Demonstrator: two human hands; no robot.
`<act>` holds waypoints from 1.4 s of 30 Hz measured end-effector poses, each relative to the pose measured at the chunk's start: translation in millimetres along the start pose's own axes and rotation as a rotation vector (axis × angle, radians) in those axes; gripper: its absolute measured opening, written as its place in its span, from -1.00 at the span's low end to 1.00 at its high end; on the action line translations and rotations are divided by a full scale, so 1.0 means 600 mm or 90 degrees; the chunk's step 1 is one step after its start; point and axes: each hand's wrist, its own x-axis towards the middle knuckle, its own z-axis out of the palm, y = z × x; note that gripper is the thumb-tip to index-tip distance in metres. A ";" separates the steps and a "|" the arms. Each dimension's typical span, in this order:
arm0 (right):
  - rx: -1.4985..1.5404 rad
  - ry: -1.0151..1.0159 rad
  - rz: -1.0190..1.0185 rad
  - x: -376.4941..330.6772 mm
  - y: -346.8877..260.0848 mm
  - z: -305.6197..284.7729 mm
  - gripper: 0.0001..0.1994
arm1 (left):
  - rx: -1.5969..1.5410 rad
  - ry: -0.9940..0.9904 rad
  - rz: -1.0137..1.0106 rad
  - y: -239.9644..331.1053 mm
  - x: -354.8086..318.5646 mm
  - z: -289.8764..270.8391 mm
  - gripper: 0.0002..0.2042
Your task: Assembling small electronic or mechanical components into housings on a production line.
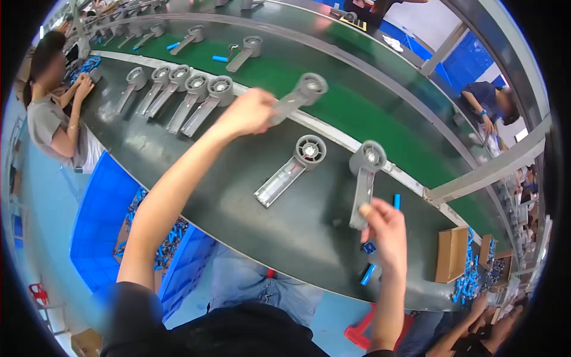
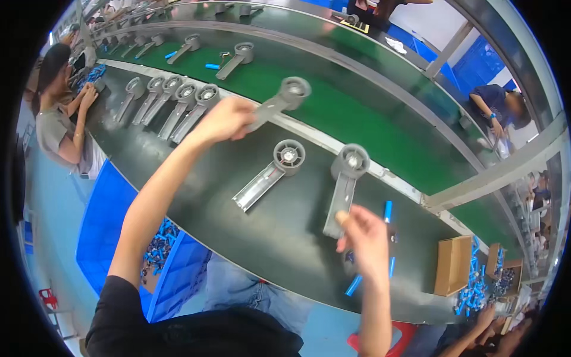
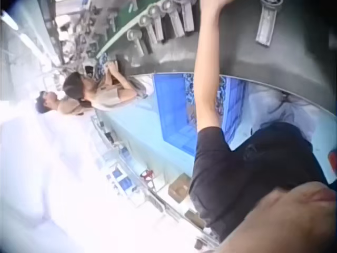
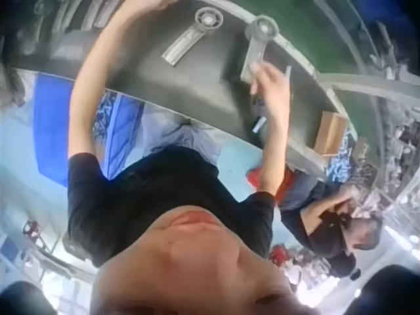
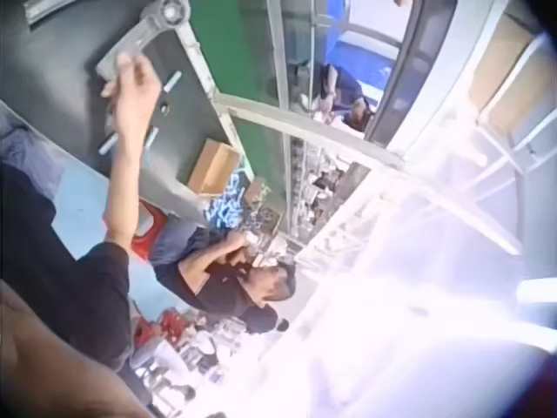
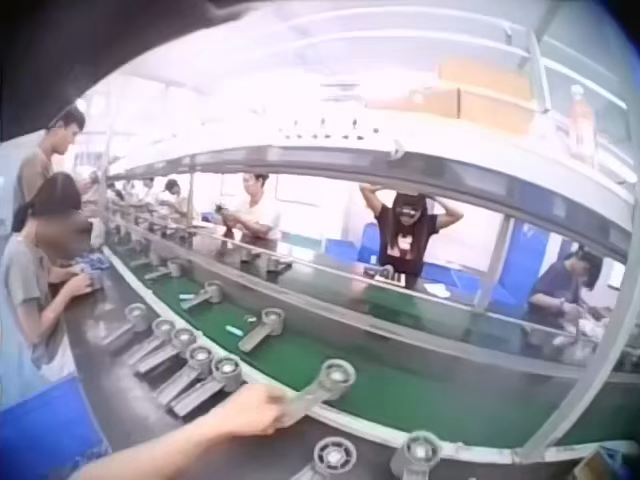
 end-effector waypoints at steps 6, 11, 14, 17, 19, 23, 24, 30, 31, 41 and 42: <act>0.083 -0.012 0.052 -0.098 0.073 0.055 -0.76 | -0.024 0.024 -0.067 -0.063 -0.106 -0.013 -0.81; 0.019 0.036 0.057 -0.128 0.098 0.091 -0.71 | 0.366 0.420 0.285 -0.016 -0.162 0.038 -0.68; -0.054 0.073 0.029 -0.136 0.095 0.079 -0.70 | 0.331 0.266 0.304 0.022 -0.193 0.110 -0.54; -0.170 0.178 -0.057 -0.137 0.108 0.021 -0.73 | 0.440 0.216 0.310 0.020 -0.210 0.177 -0.44; -0.434 0.314 -0.215 -0.139 0.090 -0.014 -0.73 | 0.447 0.254 0.358 0.027 -0.221 0.200 -0.44; -0.493 0.352 -0.235 -0.136 0.098 -0.034 -0.71 | 0.239 0.206 0.424 0.048 -0.281 0.266 -0.45; -0.495 0.306 -0.227 -0.131 0.110 -0.040 -0.70 | 0.162 0.123 0.322 0.056 -0.295 0.286 -0.46; -0.094 0.192 -0.180 -0.142 0.106 -0.063 -0.67 | 0.061 0.122 0.272 0.045 -0.301 0.308 -0.51; -0.095 0.194 -0.178 -0.147 0.100 -0.060 -0.67 | 0.141 0.211 0.346 0.046 -0.300 0.299 -0.53; 0.190 -0.191 -0.161 -0.149 0.047 0.024 -0.71 | -0.100 0.036 0.600 0.069 -0.308 0.245 -0.68; 0.144 -0.189 -0.186 -0.134 0.051 0.017 -0.71 | -0.156 0.035 0.575 0.062 -0.309 0.239 -0.70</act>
